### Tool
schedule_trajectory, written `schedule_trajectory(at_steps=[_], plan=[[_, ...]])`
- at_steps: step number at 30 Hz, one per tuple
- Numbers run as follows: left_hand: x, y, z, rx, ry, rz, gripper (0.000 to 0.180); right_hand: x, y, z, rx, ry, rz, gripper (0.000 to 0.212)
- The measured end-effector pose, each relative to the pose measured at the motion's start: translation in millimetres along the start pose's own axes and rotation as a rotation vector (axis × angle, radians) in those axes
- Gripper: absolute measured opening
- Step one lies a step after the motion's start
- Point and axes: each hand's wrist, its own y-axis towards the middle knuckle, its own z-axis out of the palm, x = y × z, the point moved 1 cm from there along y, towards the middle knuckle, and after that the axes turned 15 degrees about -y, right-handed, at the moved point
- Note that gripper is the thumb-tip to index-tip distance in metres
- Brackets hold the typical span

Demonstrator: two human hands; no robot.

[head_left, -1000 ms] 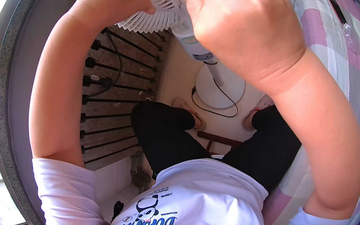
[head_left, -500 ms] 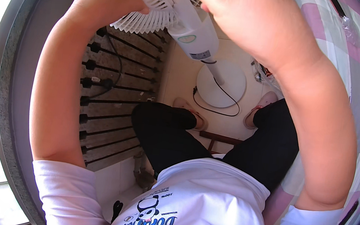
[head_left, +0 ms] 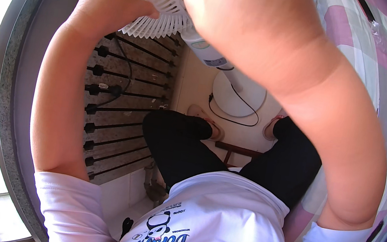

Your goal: The person uses a yellow screwdriver to unscrew and remove the front grille of a white standing fan. They then detach the fan blade and place the components on the bed.

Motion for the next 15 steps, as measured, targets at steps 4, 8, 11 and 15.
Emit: schedule_trajectory(at_steps=[4, 8, 11, 15], plan=[[-17.5, -2.3, 3.7, -0.077, -0.049, -0.055, 0.055, 4.8, -7.8, 21.3, -0.176, -0.391, -0.354, 0.015], [-14.5, -1.4, 3.8, -0.063, -0.029, -0.048, 0.059, 3.5, -14.5, 23.1, -0.341, -0.544, -0.481, 0.022], [-13.9, -2.3, -1.1, -0.031, -0.025, -0.058, 0.069, -1.9, -10.2, 16.0, -0.309, -0.683, -0.611, 0.02], [-16.7, -4.8, -5.4, 0.019, -0.03, -0.084, 0.087, -13.4, 3.8, 4.7, -0.172, -0.364, -0.359, 0.014]])
